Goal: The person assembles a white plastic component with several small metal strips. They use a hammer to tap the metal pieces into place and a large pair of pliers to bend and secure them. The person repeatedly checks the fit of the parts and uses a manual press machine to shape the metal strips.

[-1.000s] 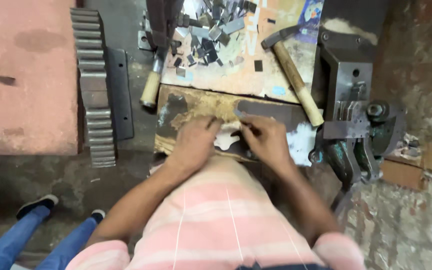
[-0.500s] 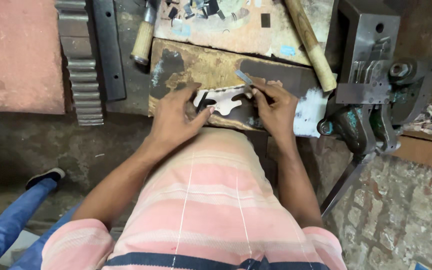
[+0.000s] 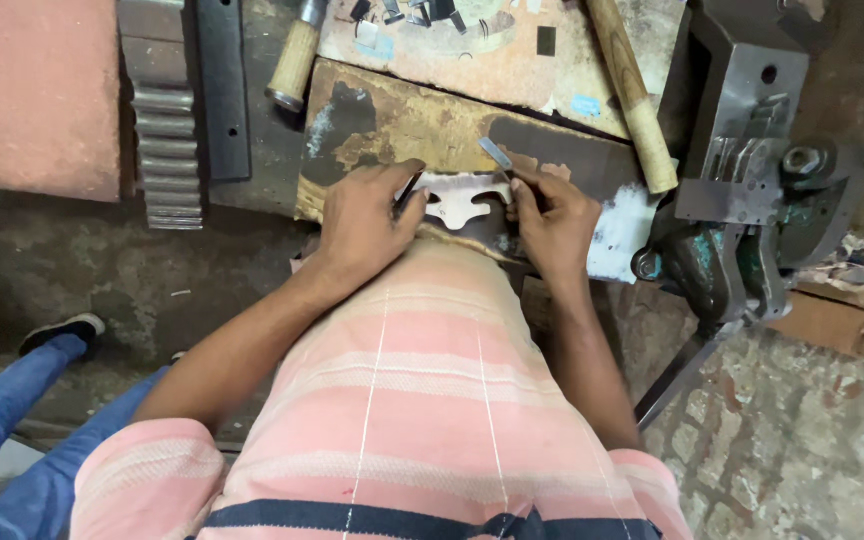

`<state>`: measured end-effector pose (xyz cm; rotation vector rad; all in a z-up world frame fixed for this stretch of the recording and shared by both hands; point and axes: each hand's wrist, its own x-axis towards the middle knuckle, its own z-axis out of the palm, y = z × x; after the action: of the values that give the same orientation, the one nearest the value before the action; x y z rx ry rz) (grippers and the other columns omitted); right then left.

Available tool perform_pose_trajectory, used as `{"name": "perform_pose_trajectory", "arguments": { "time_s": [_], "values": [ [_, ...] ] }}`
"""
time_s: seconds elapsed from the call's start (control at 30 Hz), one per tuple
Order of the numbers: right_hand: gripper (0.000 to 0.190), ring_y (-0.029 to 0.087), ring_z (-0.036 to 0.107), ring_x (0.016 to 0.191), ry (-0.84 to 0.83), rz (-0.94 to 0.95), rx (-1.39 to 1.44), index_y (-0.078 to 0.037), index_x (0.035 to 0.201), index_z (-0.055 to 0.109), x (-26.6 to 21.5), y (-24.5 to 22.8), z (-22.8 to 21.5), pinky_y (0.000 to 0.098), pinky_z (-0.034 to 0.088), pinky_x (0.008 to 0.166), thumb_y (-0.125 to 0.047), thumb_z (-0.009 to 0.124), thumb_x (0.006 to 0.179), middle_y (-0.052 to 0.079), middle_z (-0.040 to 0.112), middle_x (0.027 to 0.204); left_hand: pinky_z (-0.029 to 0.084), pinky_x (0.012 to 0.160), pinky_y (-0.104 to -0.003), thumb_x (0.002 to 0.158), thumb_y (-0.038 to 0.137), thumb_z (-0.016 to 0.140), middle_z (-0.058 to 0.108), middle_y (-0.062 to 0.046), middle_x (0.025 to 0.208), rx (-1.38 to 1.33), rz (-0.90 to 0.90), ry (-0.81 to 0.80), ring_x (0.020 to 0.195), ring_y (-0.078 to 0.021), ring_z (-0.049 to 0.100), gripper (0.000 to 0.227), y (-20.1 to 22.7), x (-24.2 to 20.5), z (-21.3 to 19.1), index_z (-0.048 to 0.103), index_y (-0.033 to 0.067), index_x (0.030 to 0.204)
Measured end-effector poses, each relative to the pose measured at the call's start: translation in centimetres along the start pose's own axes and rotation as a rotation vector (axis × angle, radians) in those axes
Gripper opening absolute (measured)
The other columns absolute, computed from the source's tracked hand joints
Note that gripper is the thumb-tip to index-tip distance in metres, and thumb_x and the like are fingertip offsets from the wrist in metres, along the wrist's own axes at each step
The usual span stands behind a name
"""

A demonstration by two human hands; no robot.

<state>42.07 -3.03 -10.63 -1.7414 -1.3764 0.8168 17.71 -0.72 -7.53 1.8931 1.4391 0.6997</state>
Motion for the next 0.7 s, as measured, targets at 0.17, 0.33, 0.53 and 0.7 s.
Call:
{"name": "perform_pose_trajectory", "arguments": {
  "time_s": [0.17,0.33,0.53,0.7],
  "values": [
    [0.016,0.008,0.071,0.068,0.037,0.152,0.191,0.002,0.111,0.077,-0.4,0.6,0.5,0.0231,0.060,0.062,-0.002,0.073,0.096,0.009,0.076,0.084,0.053,0.081,-0.048,0.088,0.019,0.073,0.072,-0.021,0.095,0.002,0.038,0.002,0.089,-0.0394,0.068,0.039,0.5,0.5,-0.1,0.070,0.0001,0.122],
    [0.016,0.009,0.070,0.071,0.055,0.030,0.073,0.002,0.110,0.077,-0.8,0.5,0.5,0.0238,0.057,0.063,-0.002,0.076,0.095,0.011,0.076,0.087,0.054,0.078,-0.046,0.089,0.018,0.071,0.074,-0.020,0.094,-0.040,-0.008,-0.048,0.086,-0.0365,0.071,0.034,0.4,0.9,-0.3,0.073,0.0043,0.121],
    [0.015,0.015,0.063,0.059,0.033,-0.115,-0.153,0.002,0.106,0.079,-0.6,-0.1,-0.1,0.0297,0.047,0.055,-0.003,0.081,0.092,0.013,0.068,0.072,0.055,0.070,-0.043,0.089,0.010,0.066,0.075,-0.018,0.091,-0.054,-0.032,-0.035,0.073,-0.0327,0.071,0.029,0.0,1.7,-0.4,0.077,0.0081,0.116],
    [0.013,0.016,0.063,0.056,-0.004,-0.177,-0.199,0.001,0.104,0.079,-0.3,-0.2,-0.4,0.0305,0.046,0.053,-0.003,0.081,0.091,0.012,0.066,0.070,0.057,0.069,-0.040,0.084,0.008,0.064,0.075,-0.018,0.088,-0.068,-0.070,-0.077,0.073,-0.0308,0.073,0.032,-0.1,2.5,-0.8,0.078,0.0085,0.113]
  ]
}}
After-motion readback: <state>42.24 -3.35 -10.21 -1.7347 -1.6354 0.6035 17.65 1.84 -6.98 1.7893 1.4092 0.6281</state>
